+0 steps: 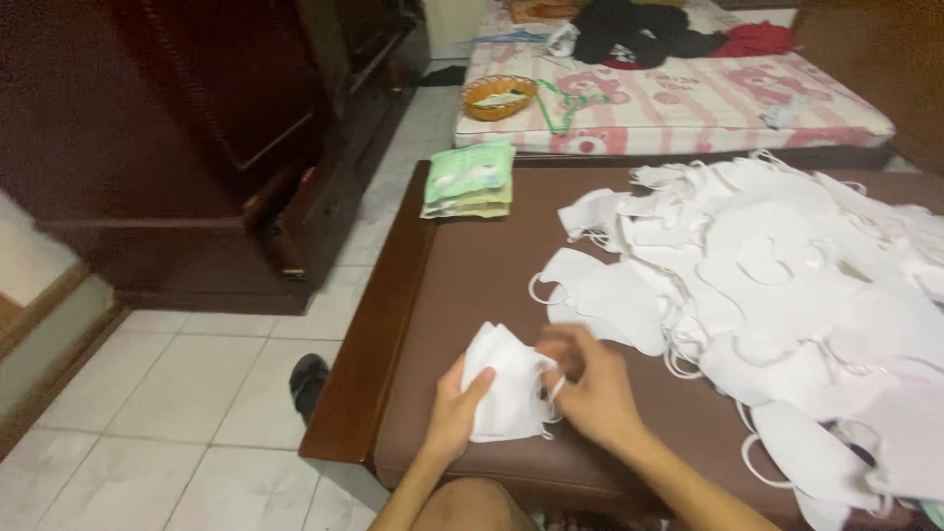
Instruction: The person sits at a table and repeatedly picks up white face masks, folds them, and places them into small green packaging. The person then seals the package and sets it aside before repeating the process with more masks.
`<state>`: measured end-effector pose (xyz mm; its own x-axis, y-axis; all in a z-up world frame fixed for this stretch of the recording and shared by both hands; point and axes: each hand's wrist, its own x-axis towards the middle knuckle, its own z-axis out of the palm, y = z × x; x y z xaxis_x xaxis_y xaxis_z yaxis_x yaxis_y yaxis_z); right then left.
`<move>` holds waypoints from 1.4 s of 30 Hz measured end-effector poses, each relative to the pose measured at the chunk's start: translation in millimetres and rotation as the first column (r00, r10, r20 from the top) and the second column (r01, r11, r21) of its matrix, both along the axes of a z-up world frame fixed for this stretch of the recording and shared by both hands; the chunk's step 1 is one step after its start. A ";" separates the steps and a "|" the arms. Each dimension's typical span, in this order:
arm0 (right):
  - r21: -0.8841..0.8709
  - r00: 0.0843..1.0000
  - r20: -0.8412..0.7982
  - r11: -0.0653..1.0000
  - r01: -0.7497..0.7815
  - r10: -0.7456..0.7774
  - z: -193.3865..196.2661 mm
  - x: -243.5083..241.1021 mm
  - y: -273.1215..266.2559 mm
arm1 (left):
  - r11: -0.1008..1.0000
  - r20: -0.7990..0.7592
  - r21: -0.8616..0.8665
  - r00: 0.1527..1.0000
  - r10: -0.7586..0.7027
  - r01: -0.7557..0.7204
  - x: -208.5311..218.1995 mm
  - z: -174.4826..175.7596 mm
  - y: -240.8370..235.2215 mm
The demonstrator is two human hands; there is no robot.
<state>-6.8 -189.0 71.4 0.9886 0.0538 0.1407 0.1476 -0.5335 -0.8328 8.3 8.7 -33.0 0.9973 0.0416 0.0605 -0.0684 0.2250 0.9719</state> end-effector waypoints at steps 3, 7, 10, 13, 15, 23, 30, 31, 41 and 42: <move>0.313 0.981 0.178 0.950 0.014 -0.073 26.2 -0.3 -16.0 | 1.000 -0.061 -0.013 0.998 0.022 -0.023 -2.5 5.4 -0.4; 0.057 0.843 0.296 0.873 -0.484 0.448 50.7 -11.7 -33.1 | 0.992 0.019 0.018 0.992 0.123 -0.123 -1.7 6.0 -1.3; -0.136 0.809 0.255 0.848 -0.512 0.529 53.3 -19.2 -34.7 | 0.982 0.009 -0.040 0.982 0.187 -0.186 -6.0 12.2 -0.8; -0.289 0.813 0.399 0.900 -0.327 0.424 45.5 -16.0 -20.4 | 0.980 0.123 0.115 0.981 0.147 -0.161 -13.0 10.9 3.7; -0.366 0.766 0.495 0.898 -0.245 0.411 33.3 -10.2 -9.2 | 0.959 0.233 0.234 0.967 0.102 -0.158 -14.3 4.3 8.1; -0.660 0.653 0.463 0.725 -0.198 0.600 -5.6 -6.9 8.8 | 0.910 0.510 0.401 0.851 -0.125 -0.106 -18.7 24.4 1.2; -0.464 0.831 0.214 0.802 -0.376 0.513 -29.2 7.2 -1.2 | 0.884 0.457 0.424 0.889 -0.023 -0.195 -25.0 30.0 2.9; -0.384 0.833 0.176 0.816 -0.432 0.524 -28.3 7.0 -2.9 | 0.892 0.405 0.421 0.914 -0.020 -0.167 -24.7 28.9 4.0; -0.223 0.986 0.161 0.973 0.064 -0.028 -13.8 40.0 -78.9 | 0.942 -0.120 0.255 0.960 0.254 -0.217 -3.4 -3.5 12.0; -0.216 0.985 0.168 0.974 0.067 -0.031 -24.2 55.1 -103.6 | 0.941 -0.112 0.260 0.961 0.253 -0.218 -4.7 0.0 10.8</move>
